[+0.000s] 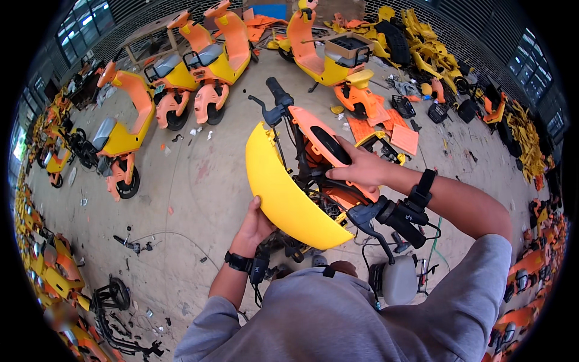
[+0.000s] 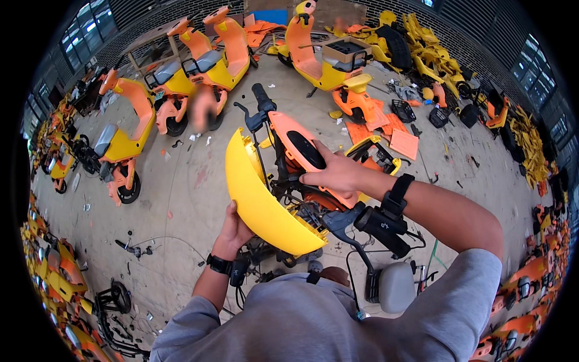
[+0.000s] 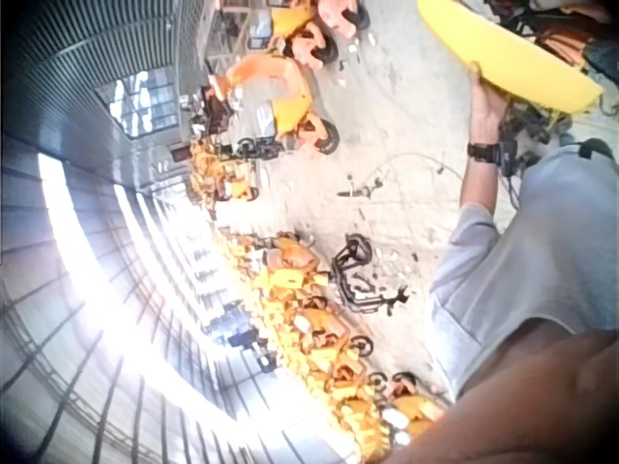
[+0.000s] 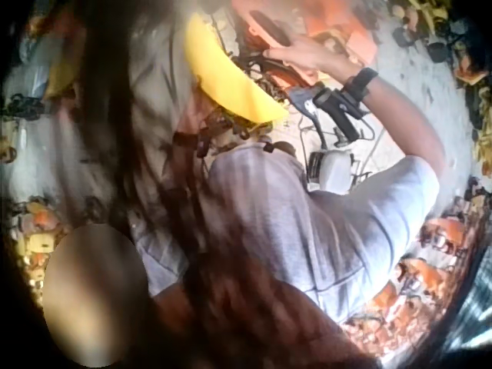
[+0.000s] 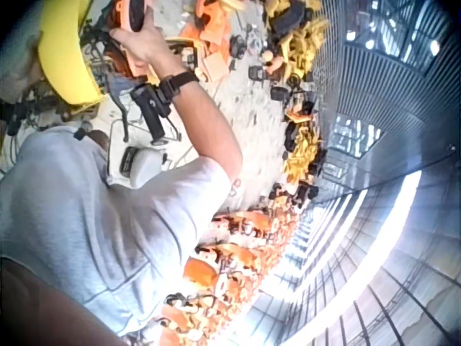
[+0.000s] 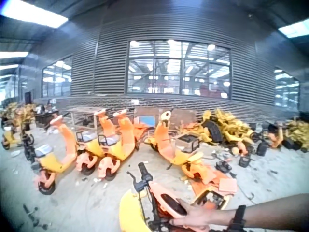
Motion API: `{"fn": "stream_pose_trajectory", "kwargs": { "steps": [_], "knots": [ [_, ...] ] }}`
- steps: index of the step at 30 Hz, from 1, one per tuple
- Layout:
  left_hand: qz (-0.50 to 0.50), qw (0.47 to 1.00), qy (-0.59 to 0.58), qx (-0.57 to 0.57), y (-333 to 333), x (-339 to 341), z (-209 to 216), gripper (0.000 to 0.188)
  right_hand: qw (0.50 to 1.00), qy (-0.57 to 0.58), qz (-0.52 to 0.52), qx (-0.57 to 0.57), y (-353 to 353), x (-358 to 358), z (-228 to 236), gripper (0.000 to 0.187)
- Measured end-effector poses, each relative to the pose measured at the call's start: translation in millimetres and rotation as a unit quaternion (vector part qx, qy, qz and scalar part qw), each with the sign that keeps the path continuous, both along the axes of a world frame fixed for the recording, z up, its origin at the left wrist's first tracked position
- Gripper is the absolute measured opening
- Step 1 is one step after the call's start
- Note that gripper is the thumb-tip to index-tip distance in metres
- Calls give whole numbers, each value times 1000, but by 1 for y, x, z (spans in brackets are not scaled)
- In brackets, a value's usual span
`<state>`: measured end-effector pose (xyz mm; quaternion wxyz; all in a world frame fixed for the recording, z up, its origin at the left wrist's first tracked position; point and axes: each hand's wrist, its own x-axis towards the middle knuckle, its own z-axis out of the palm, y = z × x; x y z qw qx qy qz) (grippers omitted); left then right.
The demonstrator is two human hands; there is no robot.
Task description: The person assembles a yellow and orange electric scooter by attaching the front fairing and handlebar cover using a cordless drill. They align the plastic panels, insert screws, and tighten them to secure the components.
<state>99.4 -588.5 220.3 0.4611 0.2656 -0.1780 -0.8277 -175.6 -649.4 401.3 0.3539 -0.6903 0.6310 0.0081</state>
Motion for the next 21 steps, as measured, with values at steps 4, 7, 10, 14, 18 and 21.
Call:
{"fn": "stream_pose_trajectory", "kwargs": {
  "steps": [4,7,10,14,18,21],
  "knots": [
    [2,999,24,-35,-2,-6,3,84,1000,-18,2,4,-1,-4,-4,115],
    [23,998,39,-41,-1,0,-18,84,1000,-25,-2,5,-2,-2,-5,115],
    [44,997,31,-57,10,7,-26,87,1000,-24,1,-11,-2,-4,-11,112],
    [63,993,45,-84,28,16,-30,93,997,-73,15,6,-3,-10,-12,107],
    [99,991,48,-82,46,30,-39,96,986,-167,0,-24,-8,-15,-13,107],
    [113,989,52,-85,55,38,-47,97,985,-164,-51,5,-5,-18,-6,108]
  ]
}}
